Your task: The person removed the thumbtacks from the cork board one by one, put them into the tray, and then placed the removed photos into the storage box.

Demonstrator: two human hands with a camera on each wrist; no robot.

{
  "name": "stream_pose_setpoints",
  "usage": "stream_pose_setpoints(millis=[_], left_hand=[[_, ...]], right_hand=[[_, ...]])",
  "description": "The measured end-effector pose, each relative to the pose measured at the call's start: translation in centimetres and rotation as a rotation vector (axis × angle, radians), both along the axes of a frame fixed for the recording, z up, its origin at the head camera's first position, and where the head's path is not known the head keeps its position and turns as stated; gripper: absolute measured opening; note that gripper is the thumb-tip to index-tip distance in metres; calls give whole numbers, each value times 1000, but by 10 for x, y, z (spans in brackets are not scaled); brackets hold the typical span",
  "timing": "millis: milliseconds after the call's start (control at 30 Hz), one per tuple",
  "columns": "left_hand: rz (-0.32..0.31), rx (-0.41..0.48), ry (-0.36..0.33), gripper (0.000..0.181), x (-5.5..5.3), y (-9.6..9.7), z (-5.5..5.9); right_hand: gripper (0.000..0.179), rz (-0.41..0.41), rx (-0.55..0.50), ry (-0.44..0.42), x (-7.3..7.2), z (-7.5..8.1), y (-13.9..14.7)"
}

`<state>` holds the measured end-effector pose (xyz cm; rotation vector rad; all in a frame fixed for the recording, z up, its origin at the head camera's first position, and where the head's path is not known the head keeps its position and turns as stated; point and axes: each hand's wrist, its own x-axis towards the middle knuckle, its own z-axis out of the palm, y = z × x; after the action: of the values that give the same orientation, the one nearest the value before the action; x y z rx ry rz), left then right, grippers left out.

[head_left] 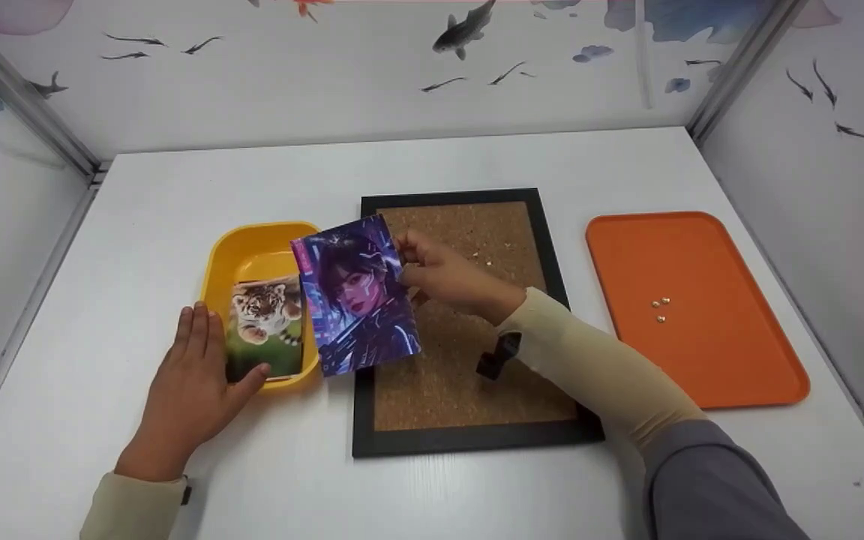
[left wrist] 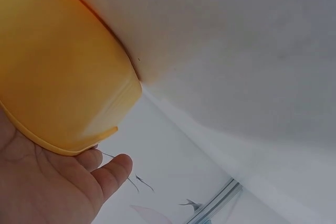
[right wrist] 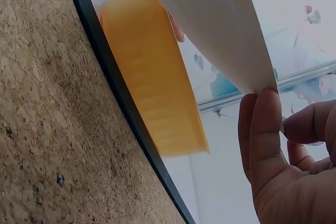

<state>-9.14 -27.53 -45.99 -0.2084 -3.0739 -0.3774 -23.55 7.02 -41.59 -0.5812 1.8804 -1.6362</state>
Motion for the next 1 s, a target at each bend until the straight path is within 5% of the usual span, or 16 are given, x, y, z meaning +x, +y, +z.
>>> stream_pose_setpoints(millis=[1000], left_hand=[[-13, -5, 9, 104, -2, -1, -1]], right_hand=[[25, -39, -97, -77, -3, 4, -46]])
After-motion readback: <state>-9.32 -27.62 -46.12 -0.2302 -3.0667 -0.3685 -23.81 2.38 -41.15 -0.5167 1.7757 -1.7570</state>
